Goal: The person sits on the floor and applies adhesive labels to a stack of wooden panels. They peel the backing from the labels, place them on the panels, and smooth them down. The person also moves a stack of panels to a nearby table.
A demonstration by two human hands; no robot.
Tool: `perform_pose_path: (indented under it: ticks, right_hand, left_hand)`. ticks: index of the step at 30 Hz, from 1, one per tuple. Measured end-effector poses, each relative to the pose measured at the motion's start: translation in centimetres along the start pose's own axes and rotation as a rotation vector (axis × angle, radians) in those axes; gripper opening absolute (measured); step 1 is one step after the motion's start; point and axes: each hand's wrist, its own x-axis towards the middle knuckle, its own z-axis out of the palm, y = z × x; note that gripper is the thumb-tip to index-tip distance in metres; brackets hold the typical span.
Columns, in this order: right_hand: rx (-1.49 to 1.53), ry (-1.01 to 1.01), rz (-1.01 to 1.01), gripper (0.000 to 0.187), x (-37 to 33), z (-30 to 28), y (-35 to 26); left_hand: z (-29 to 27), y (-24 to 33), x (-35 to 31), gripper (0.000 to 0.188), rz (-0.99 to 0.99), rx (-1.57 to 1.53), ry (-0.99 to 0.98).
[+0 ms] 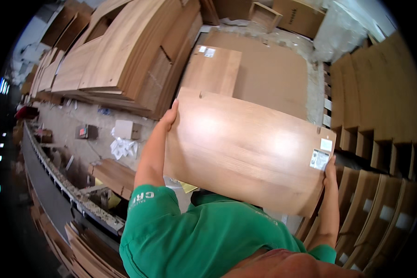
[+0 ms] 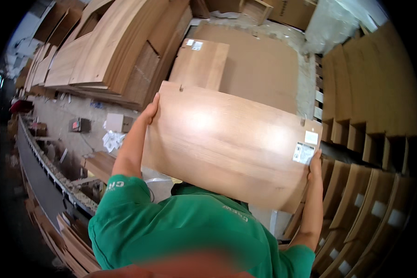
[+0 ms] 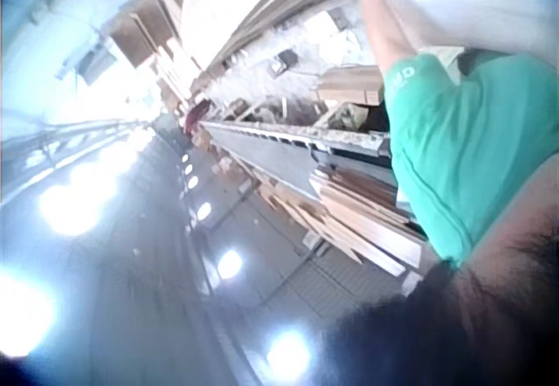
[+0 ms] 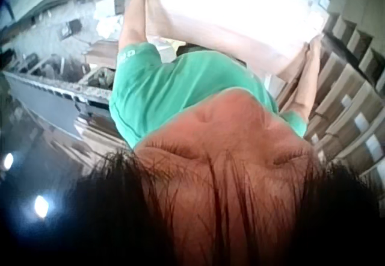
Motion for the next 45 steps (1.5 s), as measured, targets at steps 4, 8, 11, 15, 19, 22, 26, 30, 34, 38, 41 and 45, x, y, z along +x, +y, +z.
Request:
perform_pose_path:
  ticks: [4,8,11,15,19,22,26,30,34,38,41,45]
  right_hand:
    - [-0.352,-0.040,-0.008,0.071,5.7,8.4,-5.5]
    - [-0.545,-0.242,-0.123,0.076,12.1,18.0,-7.4]
    - [-0.782,-0.182,-0.247,0.078,15.3,24.1,-9.2]
    - [-0.915,-0.316,-0.286,0.080,14.5,32.6,-11.9]
    - [-1.001,-0.304,-0.431,0.079,10.5,37.1,-12.9]
    - [-1.067,-0.299,-0.441,0.077,9.3,39.4,-14.0]
    - [-1.151,-0.327,-0.613,0.078,7.7,42.0,-14.7]
    - [-1.248,-0.268,-0.680,0.078,7.1,42.9,-16.4]
    - [-1.339,-0.278,-0.646,0.084,7.0,46.5,-17.8]
    - [-1.362,-0.341,-0.715,0.082,11.0,49.8,-18.4]
    - [-1.495,-0.374,-0.705,0.086,14.7,54.1,-19.1]
    - [-1.450,-0.446,-0.796,0.088,20.2,61.5,-18.6]
  left_hand:
    - [-3.7,-7.5,-6.0,0.088,-0.162,-0.311,0.007]
    - [-6.2,-17.1,-7.9,0.083,-0.342,-0.608,0.045]
    - [-3.9,-19.0,-9.8,0.077,-0.414,-0.602,0.161]
    - [-3.6,-26.3,-10.7,0.075,-0.485,-0.680,0.343]
    - [-2.6,-32.2,-11.4,0.075,-0.474,-0.875,0.354]
    - [-0.8,-35.0,-11.3,0.075,-0.452,-1.024,0.355]
    - [2.0,-37.0,-11.9,0.077,-0.446,-1.104,0.431]
    - [4.3,-35.7,-11.7,0.079,-0.510,-1.144,0.447]
    - [7.6,-40.3,-10.0,0.079,-0.480,-1.182,0.497]
    - [7.7,-37.5,-10.0,0.076,-0.518,-1.242,0.526]
    - [7.6,-36.4,-8.8,0.085,-0.573,-1.231,0.590]
    - [7.8,-33.2,-7.1,0.083,-0.633,-1.211,0.683]
